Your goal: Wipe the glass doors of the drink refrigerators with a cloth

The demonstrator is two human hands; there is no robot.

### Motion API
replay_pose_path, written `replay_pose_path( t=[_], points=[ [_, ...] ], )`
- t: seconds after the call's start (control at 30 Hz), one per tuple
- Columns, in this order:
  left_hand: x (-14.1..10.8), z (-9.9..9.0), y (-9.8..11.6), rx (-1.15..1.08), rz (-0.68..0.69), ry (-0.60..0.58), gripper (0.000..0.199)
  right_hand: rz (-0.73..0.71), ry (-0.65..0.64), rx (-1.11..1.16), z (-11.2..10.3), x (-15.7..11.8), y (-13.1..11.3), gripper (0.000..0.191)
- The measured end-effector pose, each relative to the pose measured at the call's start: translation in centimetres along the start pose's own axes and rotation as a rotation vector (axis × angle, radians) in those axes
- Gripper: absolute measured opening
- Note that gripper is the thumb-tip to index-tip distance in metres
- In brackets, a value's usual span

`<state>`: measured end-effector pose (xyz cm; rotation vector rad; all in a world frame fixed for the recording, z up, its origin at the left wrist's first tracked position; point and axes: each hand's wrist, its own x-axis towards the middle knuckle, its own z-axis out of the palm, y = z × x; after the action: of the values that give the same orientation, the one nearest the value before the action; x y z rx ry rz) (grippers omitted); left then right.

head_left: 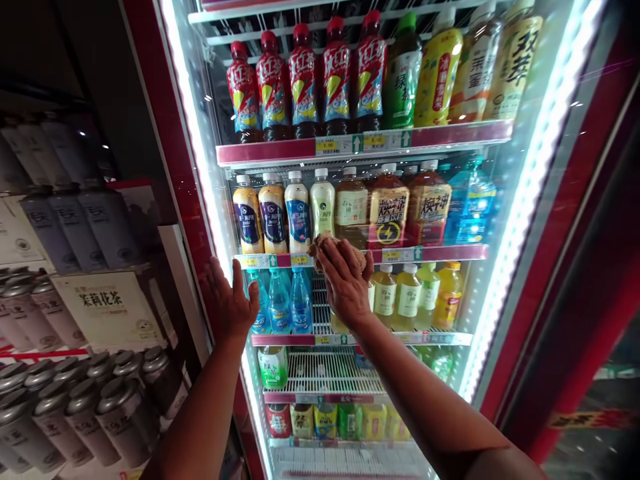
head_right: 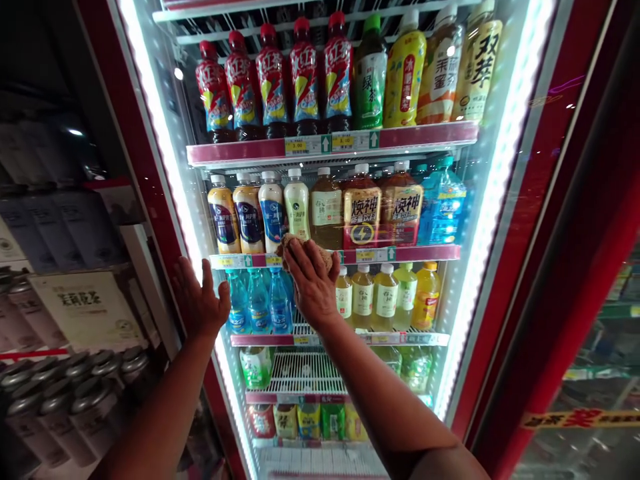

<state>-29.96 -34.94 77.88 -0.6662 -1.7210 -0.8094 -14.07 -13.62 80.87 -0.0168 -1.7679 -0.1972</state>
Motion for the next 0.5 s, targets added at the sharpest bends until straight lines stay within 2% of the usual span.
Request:
replay_pose_path(
  t=[0.13, 0.27, 0.37, 0.5],
  points=[
    [0.0, 0.0, 0.0, 0.024, 0.024, 0.005, 0.070, -0.048, -0.042, -0.009, -1.0, -1.4, 1.7, 0.074],
    [0.0, -0.1, 0.3, -0.005, -0.033, -0.019, 0.071, 0.048, 0.039, -0.056, -2.0, -1.7, 4.1, 0.077],
    [-0.1, -0.2, 0.4, -0.010, -0.054, -0.039, 0.070, 0.084, 0.052, -0.052, -2.2, -1.5, 4.7, 0.080],
    [-0.2, -0.2, 0.2, -0.008, -0.054, -0.043, 0.072, 0.035, 0.000, -0.038, -2.8, -2.5, 5.4, 0.080]
  ],
)
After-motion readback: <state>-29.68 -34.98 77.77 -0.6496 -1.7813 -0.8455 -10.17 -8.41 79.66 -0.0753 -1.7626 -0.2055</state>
